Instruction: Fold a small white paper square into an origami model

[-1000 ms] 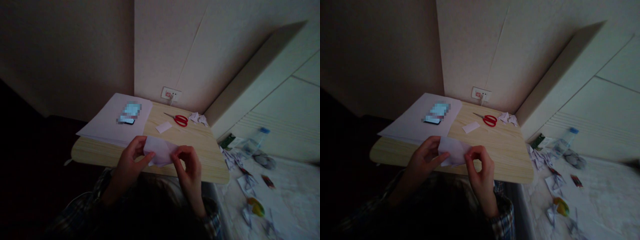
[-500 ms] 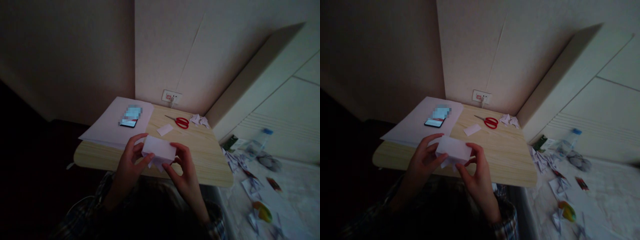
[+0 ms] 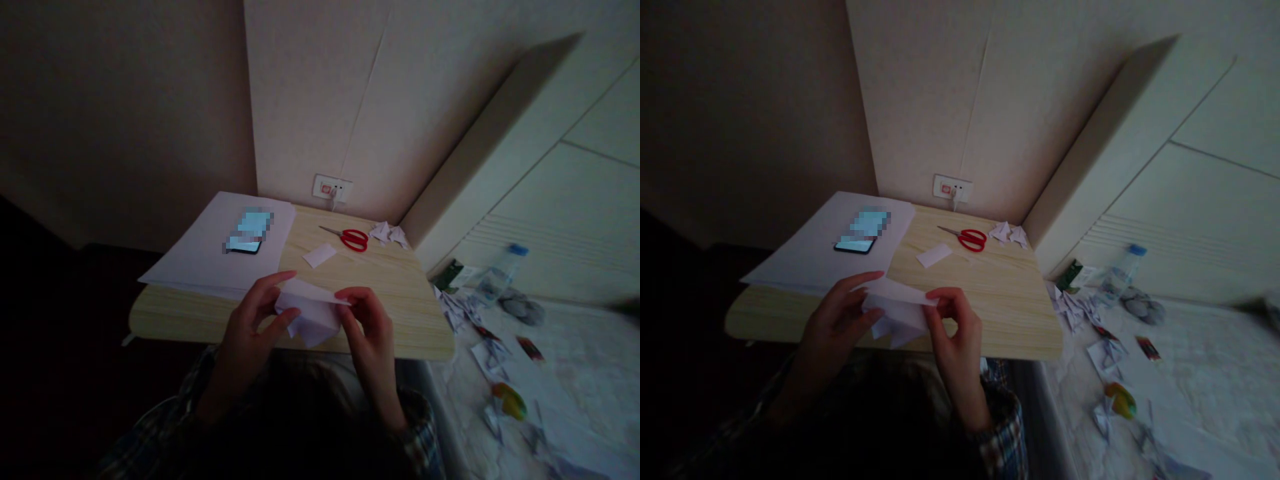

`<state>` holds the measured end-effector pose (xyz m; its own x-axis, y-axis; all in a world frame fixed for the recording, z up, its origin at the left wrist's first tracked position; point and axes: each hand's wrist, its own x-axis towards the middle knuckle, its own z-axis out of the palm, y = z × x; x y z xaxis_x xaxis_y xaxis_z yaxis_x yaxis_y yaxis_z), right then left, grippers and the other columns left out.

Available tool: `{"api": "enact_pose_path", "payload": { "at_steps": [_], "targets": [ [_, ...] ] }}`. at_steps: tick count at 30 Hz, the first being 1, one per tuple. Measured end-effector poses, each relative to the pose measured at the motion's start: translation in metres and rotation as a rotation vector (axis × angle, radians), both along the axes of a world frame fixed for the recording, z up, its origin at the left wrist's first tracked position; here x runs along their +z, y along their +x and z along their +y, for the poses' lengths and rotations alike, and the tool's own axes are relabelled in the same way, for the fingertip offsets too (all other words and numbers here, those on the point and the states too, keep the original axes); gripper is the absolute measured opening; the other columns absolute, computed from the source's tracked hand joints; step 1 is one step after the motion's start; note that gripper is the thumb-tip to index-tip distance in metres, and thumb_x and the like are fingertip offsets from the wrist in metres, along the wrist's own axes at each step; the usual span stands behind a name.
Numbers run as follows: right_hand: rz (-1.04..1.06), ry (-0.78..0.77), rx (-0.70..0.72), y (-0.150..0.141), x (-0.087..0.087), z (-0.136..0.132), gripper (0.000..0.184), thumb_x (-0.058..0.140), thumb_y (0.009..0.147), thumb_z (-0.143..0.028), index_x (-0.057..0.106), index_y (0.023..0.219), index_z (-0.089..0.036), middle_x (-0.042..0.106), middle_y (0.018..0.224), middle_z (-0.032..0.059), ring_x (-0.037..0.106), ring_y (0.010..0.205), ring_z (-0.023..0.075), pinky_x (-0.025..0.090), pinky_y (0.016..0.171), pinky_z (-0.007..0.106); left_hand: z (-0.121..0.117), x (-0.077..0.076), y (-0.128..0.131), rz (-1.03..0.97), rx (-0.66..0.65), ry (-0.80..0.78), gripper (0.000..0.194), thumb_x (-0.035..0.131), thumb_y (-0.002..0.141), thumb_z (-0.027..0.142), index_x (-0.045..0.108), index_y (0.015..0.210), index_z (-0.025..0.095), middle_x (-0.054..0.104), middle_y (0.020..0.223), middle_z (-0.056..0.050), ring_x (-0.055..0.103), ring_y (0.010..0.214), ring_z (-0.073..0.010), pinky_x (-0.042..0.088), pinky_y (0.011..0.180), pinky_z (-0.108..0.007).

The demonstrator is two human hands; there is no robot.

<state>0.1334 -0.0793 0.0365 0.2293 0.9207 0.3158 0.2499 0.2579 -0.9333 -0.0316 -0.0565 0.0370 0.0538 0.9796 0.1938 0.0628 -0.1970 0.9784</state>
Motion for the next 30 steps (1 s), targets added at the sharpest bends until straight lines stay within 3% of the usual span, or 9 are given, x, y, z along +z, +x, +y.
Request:
{"api": "enact_pose_path", "payload": {
  "at_steps": [5,12,19,30],
  "targets": [
    [0.076,-0.015,-0.106,0.002,0.001,-0.002,0.016,0.059,0.085,-0.032,0.056,0.074,-0.020,0.055,0.057,-0.0054,0.052,0.053,0.0086,0.039,0.050,0.018,0.001,-0.004,0.002,-0.055,-0.065,0.030,0.048,0.071,0.074,0.023,0.055,0.120,0.021,0.065,0.081,0.002,0.065,0.079,-0.0133,0.053,0.077,-0.022],
    [0.205,-0.042,-0.171,0.004,-0.001,-0.002,0.022,0.060,0.085,-0.038,0.053,0.076,-0.019,0.048,0.049,-0.0082,0.044,0.044,0.0072,0.031,0.042,0.017,-0.001,-0.006,0.002,0.006,-0.174,0.065,0.045,0.071,0.073,0.017,0.059,0.116,0.023,0.064,0.117,-0.005,0.064,0.102,-0.0187,0.052,0.088,-0.027],
    [0.232,-0.062,-0.193,0.006,-0.003,-0.001,0.023,0.062,0.082,-0.040,0.054,0.077,-0.019,0.046,0.049,-0.0080,0.040,0.044,0.0075,0.028,0.041,0.017,0.001,-0.006,0.001,0.070,-0.171,0.142,0.014,0.066,0.078,0.018,0.071,0.090,0.022,0.066,0.092,-0.003,0.063,0.088,-0.0164,0.053,0.077,-0.023],
    [0.102,-0.135,-0.126,0.011,-0.008,0.003,0.024,0.060,0.082,-0.040,0.053,0.073,-0.019,0.049,0.055,-0.0058,0.043,0.051,0.0097,0.032,0.046,0.021,0.001,-0.007,0.001,0.041,-0.149,0.117,0.020,0.068,0.078,0.020,0.072,0.097,0.024,0.065,0.094,-0.003,0.061,0.083,-0.0148,0.054,0.073,-0.021]
  ]
}}
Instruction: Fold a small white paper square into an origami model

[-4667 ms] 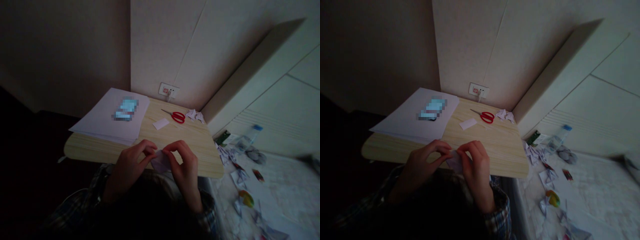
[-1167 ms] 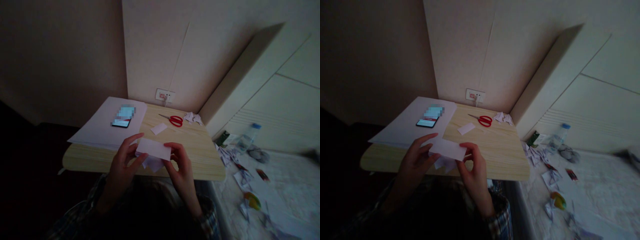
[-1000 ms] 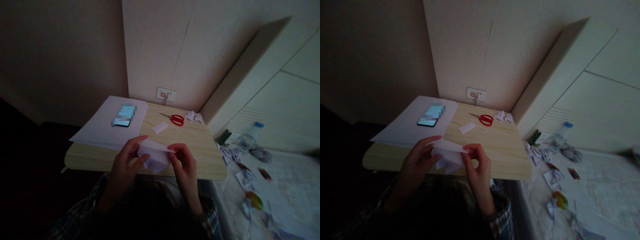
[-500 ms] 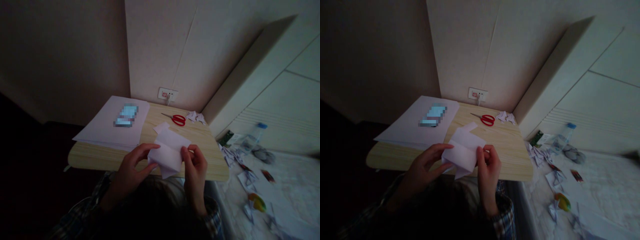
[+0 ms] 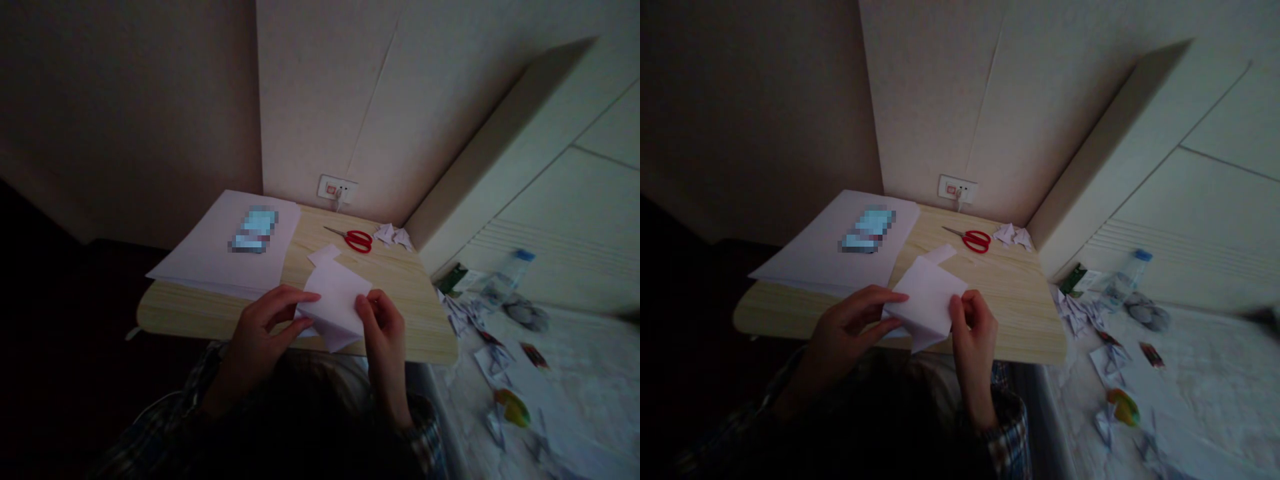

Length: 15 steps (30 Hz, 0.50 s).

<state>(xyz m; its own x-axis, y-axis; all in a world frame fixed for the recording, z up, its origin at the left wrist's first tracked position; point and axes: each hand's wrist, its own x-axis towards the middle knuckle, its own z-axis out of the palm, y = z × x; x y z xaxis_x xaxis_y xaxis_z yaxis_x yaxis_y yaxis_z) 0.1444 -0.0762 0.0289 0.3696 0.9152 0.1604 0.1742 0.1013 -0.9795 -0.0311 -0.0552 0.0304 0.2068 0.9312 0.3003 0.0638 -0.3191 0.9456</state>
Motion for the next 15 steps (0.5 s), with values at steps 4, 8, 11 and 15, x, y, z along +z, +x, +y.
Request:
{"api": "enact_pose_path", "payload": {
  "at_steps": [4,8,11,15],
  "targets": [
    [0.000,0.064,-0.016,-0.0002,0.0006,0.0009,0.020,0.059,0.083,-0.037,0.051,0.076,-0.020,0.050,0.058,-0.0058,0.047,0.053,0.0099,0.035,0.048,0.020,0.0007,0.0031,0.0000,0.014,0.044,0.003,0.015,0.068,0.076,0.019,0.073,0.090,0.023,0.067,0.090,-0.003,0.062,0.080,-0.0154,0.054,0.072,-0.023],
    [0.019,0.205,-0.022,-0.0025,0.0029,-0.0007,0.021,0.064,0.081,-0.028,0.045,0.075,-0.022,0.057,0.070,-0.0037,0.054,0.063,0.0106,0.043,0.058,0.021,0.0026,0.0045,-0.0002,-0.004,0.082,-0.004,0.012,0.067,0.076,0.018,0.073,0.086,0.022,0.067,0.086,-0.002,0.062,0.077,-0.0147,0.054,0.071,-0.022],
    [-0.026,0.220,0.048,-0.0040,0.0045,-0.0026,0.016,0.063,0.083,-0.027,0.050,0.076,-0.021,0.060,0.077,-0.0011,0.057,0.070,0.0122,0.047,0.064,0.024,0.0036,0.0041,-0.0009,-0.025,0.120,-0.016,0.010,0.068,0.076,0.019,0.073,0.085,0.021,0.067,0.085,-0.002,0.062,0.078,-0.0149,0.054,0.073,-0.023],
    [-0.124,0.175,0.156,-0.0051,0.0052,-0.0028,0.006,0.062,0.084,-0.026,0.060,0.087,-0.022,0.064,0.086,0.0013,0.060,0.078,0.0146,0.049,0.068,0.026,0.0035,0.0047,-0.0019,-0.047,0.151,-0.024,0.009,0.069,0.075,0.022,0.073,0.083,0.020,0.068,0.086,-0.002,0.063,0.083,-0.0168,0.054,0.075,-0.024]
  ]
}}
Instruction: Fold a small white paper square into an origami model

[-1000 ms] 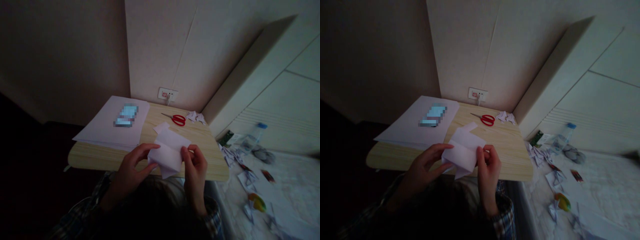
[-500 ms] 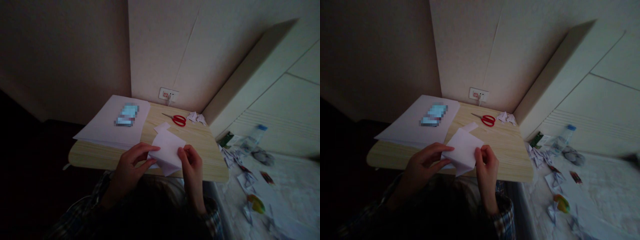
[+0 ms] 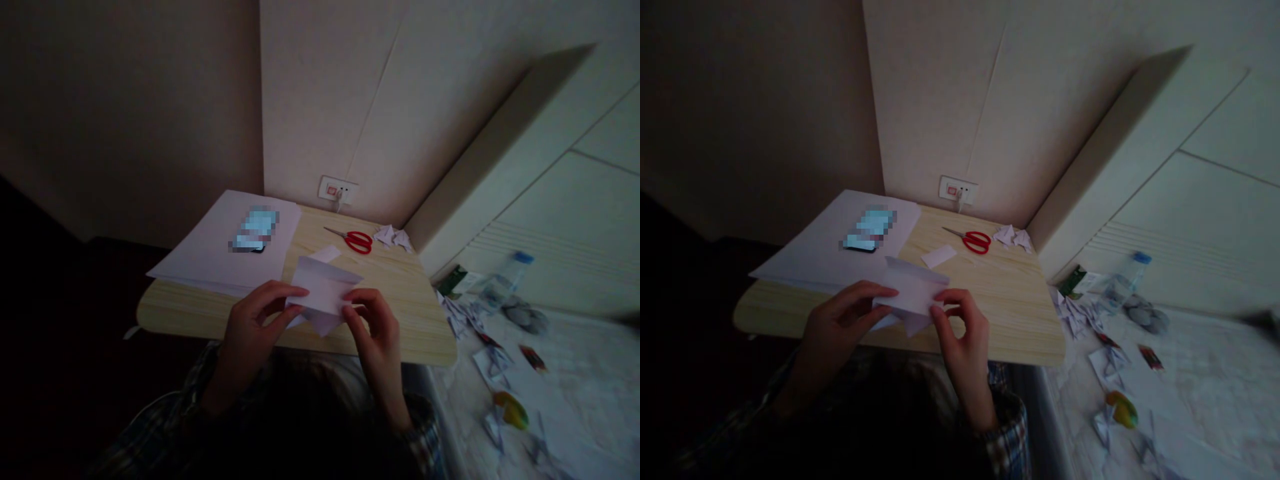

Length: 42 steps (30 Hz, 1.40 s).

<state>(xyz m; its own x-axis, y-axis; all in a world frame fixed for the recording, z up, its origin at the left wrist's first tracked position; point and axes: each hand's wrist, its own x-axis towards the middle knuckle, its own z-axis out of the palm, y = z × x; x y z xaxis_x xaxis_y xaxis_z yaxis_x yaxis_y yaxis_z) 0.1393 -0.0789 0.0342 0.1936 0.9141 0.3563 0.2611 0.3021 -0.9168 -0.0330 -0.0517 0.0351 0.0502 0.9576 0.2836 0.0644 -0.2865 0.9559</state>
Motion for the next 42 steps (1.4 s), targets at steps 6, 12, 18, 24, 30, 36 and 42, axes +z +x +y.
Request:
{"api": "enact_pose_path", "payload": {
  "at_steps": [6,12,18,24,30,36,42],
  "targets": [
    [-0.047,-0.032,0.063,-0.001,0.002,0.000,0.014,0.064,0.081,-0.023,0.064,0.095,-0.024,0.068,0.096,0.0019,0.061,0.085,0.0159,0.051,0.070,0.027,-0.001,0.004,0.000,0.003,0.045,0.001,0.006,0.067,0.076,0.022,0.072,0.080,0.022,0.068,0.084,-0.001,0.064,0.085,-0.0168,0.053,0.077,-0.024],
    [-0.093,-0.035,0.071,-0.002,0.003,0.002,0.016,0.064,0.079,-0.022,0.066,0.095,-0.023,0.070,0.092,0.0027,0.063,0.081,0.0167,0.053,0.067,0.028,-0.002,0.006,0.001,-0.012,0.067,0.000,0.005,0.066,0.076,0.024,0.070,0.074,0.021,0.066,0.079,0.000,0.063,0.080,-0.0171,0.053,0.074,-0.025],
    [-0.136,-0.059,0.076,-0.002,0.005,0.002,0.011,0.063,0.081,-0.024,0.069,0.090,-0.022,0.072,0.087,0.0030,0.064,0.074,0.0163,0.052,0.065,0.028,-0.004,0.008,0.001,-0.010,0.069,0.021,0.007,0.065,0.077,0.023,0.071,0.074,0.022,0.066,0.078,0.000,0.062,0.079,-0.0162,0.052,0.073,-0.024],
    [-0.171,-0.074,0.075,-0.001,0.005,0.001,0.010,0.062,0.082,-0.025,0.069,0.088,-0.021,0.072,0.085,0.0028,0.063,0.071,0.0157,0.051,0.065,0.028,-0.003,0.002,0.000,0.022,0.032,0.060,0.006,0.065,0.078,0.021,0.070,0.081,0.021,0.063,0.082,-0.001,0.060,0.082,-0.0154,0.050,0.074,-0.023],
    [-0.163,-0.085,0.071,-0.003,0.005,0.000,0.010,0.064,0.081,-0.022,0.068,0.090,-0.021,0.071,0.084,0.0016,0.063,0.072,0.0157,0.050,0.066,0.027,-0.004,0.005,0.000,-0.002,-0.014,0.035,0.006,0.063,0.079,0.016,0.067,0.083,0.020,0.061,0.085,0.000,0.060,0.084,-0.0144,0.051,0.076,-0.022],
    [-0.270,0.049,0.017,-0.002,0.003,0.001,0.007,0.064,0.083,-0.021,0.070,0.087,-0.023,0.064,0.089,0.0031,0.060,0.085,0.0174,0.049,0.072,0.029,-0.003,-0.002,-0.001,0.002,-0.075,0.061,0.019,0.061,0.080,0.012,0.066,0.096,0.022,0.062,0.095,0.000,0.061,0.093,-0.0136,0.049,0.084,-0.021],
    [-0.409,0.128,-0.075,-0.001,0.002,0.000,0.011,0.066,0.082,-0.027,0.072,0.091,-0.025,0.054,0.114,0.0070,0.053,0.108,0.0242,0.046,0.090,0.040,-0.004,-0.008,0.001,-0.039,-0.111,0.022,0.029,0.059,0.082,0.011,0.062,0.106,0.026,0.065,0.106,0.002,0.062,0.103,-0.0118,0.049,0.092,-0.019]
  ]
}}
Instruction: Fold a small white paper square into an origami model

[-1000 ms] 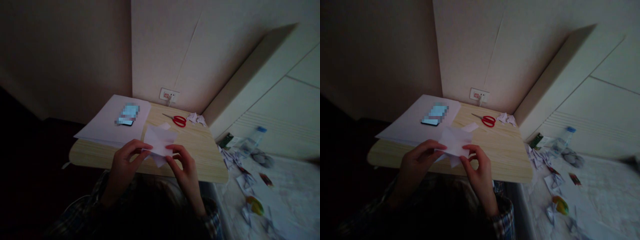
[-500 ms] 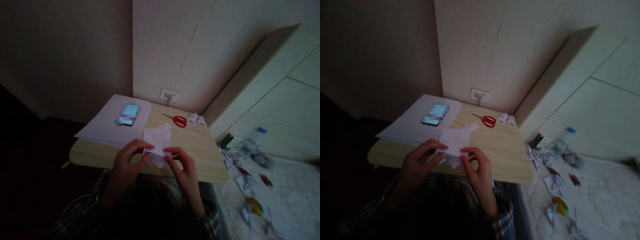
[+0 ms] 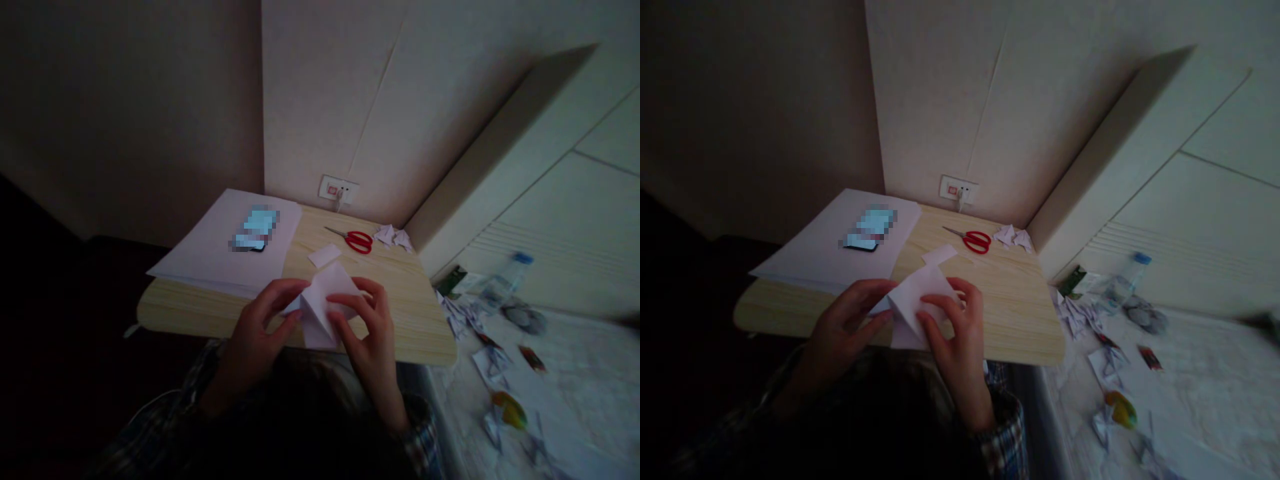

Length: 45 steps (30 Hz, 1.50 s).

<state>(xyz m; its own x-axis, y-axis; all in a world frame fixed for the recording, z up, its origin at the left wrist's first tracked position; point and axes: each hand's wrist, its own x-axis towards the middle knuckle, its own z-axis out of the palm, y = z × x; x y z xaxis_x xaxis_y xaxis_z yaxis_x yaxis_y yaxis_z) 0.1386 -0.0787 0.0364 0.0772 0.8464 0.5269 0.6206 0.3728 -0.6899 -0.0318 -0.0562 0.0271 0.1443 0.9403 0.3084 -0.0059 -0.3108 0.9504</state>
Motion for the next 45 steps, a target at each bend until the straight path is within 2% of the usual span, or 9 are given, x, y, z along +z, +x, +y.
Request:
{"api": "enact_pose_path", "payload": {
  "at_steps": [5,15,21,29,38,45],
  "targets": [
    [-0.079,0.009,0.025,0.001,0.001,-0.002,0.017,0.069,0.080,-0.032,0.071,0.097,-0.028,0.048,0.132,0.0062,0.043,0.123,0.0290,0.040,0.099,0.047,-0.001,0.002,0.002,-0.014,-0.009,-0.009,0.029,0.061,0.081,0.012,0.063,0.105,0.027,0.066,0.107,0.002,0.064,0.101,-0.0115,0.052,0.088,-0.018],
    [-0.038,-0.038,0.111,0.000,0.000,-0.003,0.013,0.066,0.082,-0.034,0.072,0.092,-0.029,0.053,0.131,0.0040,0.046,0.121,0.0271,0.038,0.101,0.047,0.002,-0.001,0.000,0.063,-0.021,0.044,0.021,0.061,0.082,0.012,0.068,0.097,0.025,0.068,0.095,0.001,0.065,0.091,-0.0132,0.054,0.083,-0.020],
    [-0.025,-0.058,0.158,-0.001,0.002,-0.005,0.013,0.067,0.082,-0.032,0.071,0.093,-0.029,0.053,0.132,0.0037,0.046,0.123,0.0261,0.037,0.103,0.046,0.001,0.000,-0.001,0.100,-0.007,0.115,0.026,0.060,0.083,0.008,0.068,0.098,0.027,0.067,0.094,0.003,0.064,0.089,-0.0112,0.052,0.080,-0.018],
    [-0.001,-0.075,0.203,-0.001,0.001,-0.004,0.014,0.061,0.084,-0.020,0.070,0.091,-0.027,0.056,0.128,0.0041,0.049,0.121,0.0237,0.039,0.101,0.045,0.003,0.001,-0.001,0.158,-0.007,0.214,0.023,0.059,0.085,0.008,0.068,0.095,0.027,0.066,0.091,0.003,0.062,0.088,-0.0108,0.049,0.082,-0.018],
    [-0.009,-0.127,0.217,-0.006,-0.001,-0.003,0.020,0.059,0.079,-0.011,0.066,0.091,-0.025,0.057,0.124,0.0055,0.051,0.118,0.0229,0.043,0.099,0.042,0.002,0.002,0.000,0.133,-0.021,0.158,0.018,0.058,0.085,0.011,0.067,0.093,0.024,0.065,0.092,0.001,0.062,0.088,-0.0124,0.051,0.078,-0.019],
    [0.078,-0.101,0.184,-0.008,-0.004,0.011,0.007,0.062,0.080,-0.016,0.062,0.079,-0.022,0.063,0.107,0.0052,0.058,0.103,0.0214,0.046,0.091,0.038,0.010,0.002,0.006,0.102,-0.033,0.107,0.015,0.056,0.085,0.013,0.066,0.094,0.021,0.066,0.095,-0.002,0.063,0.091,-0.0149,0.052,0.080,-0.023]
  ]
}}
